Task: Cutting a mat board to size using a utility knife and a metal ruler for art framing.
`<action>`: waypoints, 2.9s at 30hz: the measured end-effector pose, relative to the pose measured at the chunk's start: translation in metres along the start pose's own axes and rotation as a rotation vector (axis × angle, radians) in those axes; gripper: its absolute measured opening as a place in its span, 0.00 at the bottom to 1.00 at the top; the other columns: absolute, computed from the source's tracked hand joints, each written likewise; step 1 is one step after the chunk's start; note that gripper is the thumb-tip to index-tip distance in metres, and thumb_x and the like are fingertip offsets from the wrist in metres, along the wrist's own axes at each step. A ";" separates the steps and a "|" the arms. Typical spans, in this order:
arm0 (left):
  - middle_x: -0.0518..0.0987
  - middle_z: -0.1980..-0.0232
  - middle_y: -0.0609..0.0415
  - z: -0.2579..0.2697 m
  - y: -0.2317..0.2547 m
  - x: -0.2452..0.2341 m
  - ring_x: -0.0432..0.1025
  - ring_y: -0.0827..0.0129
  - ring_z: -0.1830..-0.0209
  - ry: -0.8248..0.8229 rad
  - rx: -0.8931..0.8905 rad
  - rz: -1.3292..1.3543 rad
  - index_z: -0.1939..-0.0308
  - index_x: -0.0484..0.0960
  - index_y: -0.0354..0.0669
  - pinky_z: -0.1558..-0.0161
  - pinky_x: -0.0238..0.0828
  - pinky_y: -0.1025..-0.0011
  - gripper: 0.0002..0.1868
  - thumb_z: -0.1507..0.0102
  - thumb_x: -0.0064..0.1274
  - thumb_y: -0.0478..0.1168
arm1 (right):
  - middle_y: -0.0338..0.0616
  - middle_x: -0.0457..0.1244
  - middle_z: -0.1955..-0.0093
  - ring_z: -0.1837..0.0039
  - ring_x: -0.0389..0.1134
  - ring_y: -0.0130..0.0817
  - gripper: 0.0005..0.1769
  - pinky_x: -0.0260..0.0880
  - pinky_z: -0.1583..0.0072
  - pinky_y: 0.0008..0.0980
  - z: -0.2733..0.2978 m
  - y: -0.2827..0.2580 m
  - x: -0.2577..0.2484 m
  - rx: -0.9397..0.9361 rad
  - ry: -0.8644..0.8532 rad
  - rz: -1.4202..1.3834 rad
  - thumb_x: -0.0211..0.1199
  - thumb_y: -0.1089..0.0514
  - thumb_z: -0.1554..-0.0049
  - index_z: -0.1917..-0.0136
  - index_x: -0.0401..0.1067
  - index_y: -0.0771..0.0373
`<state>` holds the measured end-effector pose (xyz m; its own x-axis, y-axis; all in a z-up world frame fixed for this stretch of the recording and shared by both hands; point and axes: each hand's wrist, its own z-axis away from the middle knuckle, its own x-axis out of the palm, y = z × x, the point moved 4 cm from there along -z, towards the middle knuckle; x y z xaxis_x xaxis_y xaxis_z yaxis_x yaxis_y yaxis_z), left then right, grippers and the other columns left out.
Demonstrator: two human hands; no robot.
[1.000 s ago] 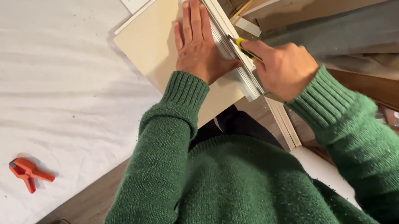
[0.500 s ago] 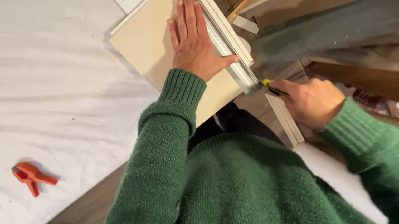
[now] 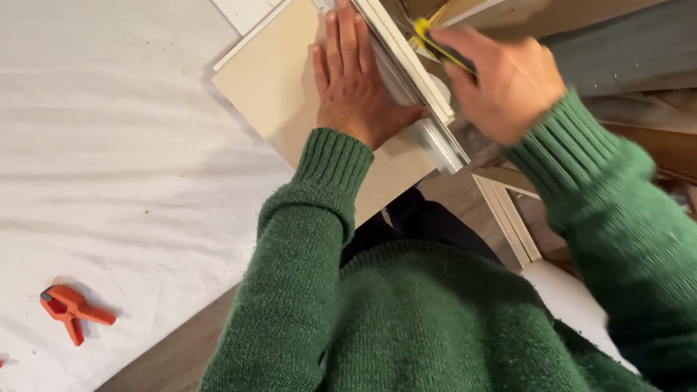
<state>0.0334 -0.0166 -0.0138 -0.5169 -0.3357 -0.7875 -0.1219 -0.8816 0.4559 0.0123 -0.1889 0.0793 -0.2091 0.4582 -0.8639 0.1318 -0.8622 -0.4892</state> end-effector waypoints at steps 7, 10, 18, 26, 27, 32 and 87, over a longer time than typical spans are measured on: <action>0.32 0.17 0.40 0.002 -0.006 0.004 0.27 0.50 0.16 0.059 0.052 0.041 0.22 0.33 0.31 0.20 0.25 0.48 0.83 0.58 0.71 0.73 | 0.51 0.71 0.44 0.56 0.73 0.55 0.20 0.75 0.50 0.48 -0.074 -0.009 0.027 -0.152 0.118 -0.058 0.64 0.59 0.37 0.31 0.73 0.57; 0.32 0.16 0.40 0.003 -0.005 0.000 0.27 0.50 0.15 0.076 0.061 0.040 0.21 0.36 0.29 0.19 0.26 0.47 0.83 0.59 0.70 0.74 | 0.50 0.72 0.43 0.52 0.72 0.57 0.19 0.75 0.48 0.48 -0.086 -0.013 0.029 -0.174 0.168 -0.043 0.65 0.59 0.39 0.33 0.75 0.56; 0.32 0.17 0.39 0.001 -0.003 0.001 0.28 0.50 0.15 0.044 0.044 0.030 0.22 0.37 0.27 0.20 0.27 0.47 0.83 0.59 0.69 0.75 | 0.52 0.72 0.51 0.55 0.72 0.57 0.19 0.74 0.50 0.49 -0.097 -0.018 0.031 -0.090 0.109 -0.034 0.68 0.59 0.41 0.36 0.77 0.55; 0.32 0.17 0.38 -0.001 -0.006 0.004 0.28 0.49 0.15 0.076 0.070 0.027 0.22 0.37 0.27 0.20 0.28 0.46 0.84 0.60 0.70 0.75 | 0.56 0.70 0.58 0.58 0.71 0.59 0.20 0.74 0.53 0.49 -0.092 -0.019 0.029 -0.055 0.062 0.012 0.69 0.58 0.43 0.37 0.78 0.53; 0.32 0.17 0.39 0.001 -0.007 0.005 0.28 0.50 0.15 0.043 0.054 0.038 0.22 0.37 0.27 0.19 0.28 0.47 0.84 0.61 0.70 0.76 | 0.56 0.69 0.61 0.59 0.71 0.60 0.21 0.74 0.55 0.50 -0.085 -0.019 0.030 0.010 0.019 0.014 0.69 0.58 0.44 0.37 0.78 0.51; 0.32 0.17 0.40 0.000 -0.002 -0.001 0.28 0.50 0.16 0.058 0.055 0.017 0.22 0.38 0.27 0.20 0.28 0.47 0.83 0.60 0.71 0.73 | 0.53 0.69 0.63 0.63 0.70 0.57 0.19 0.73 0.57 0.51 -0.025 -0.012 0.021 -0.063 0.029 0.081 0.67 0.59 0.43 0.37 0.78 0.51; 0.34 0.16 0.40 -0.001 -0.007 0.004 0.29 0.50 0.15 0.108 0.078 0.034 0.21 0.36 0.30 0.20 0.29 0.47 0.82 0.58 0.69 0.75 | 0.53 0.71 0.49 0.54 0.72 0.57 0.20 0.74 0.48 0.48 -0.101 -0.022 0.026 -0.126 0.076 -0.017 0.68 0.59 0.42 0.36 0.77 0.57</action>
<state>0.0332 -0.0125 -0.0201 -0.4281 -0.4025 -0.8092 -0.1734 -0.8421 0.5106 0.1013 -0.1359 0.0553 -0.1386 0.4914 -0.8598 0.2503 -0.8226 -0.5105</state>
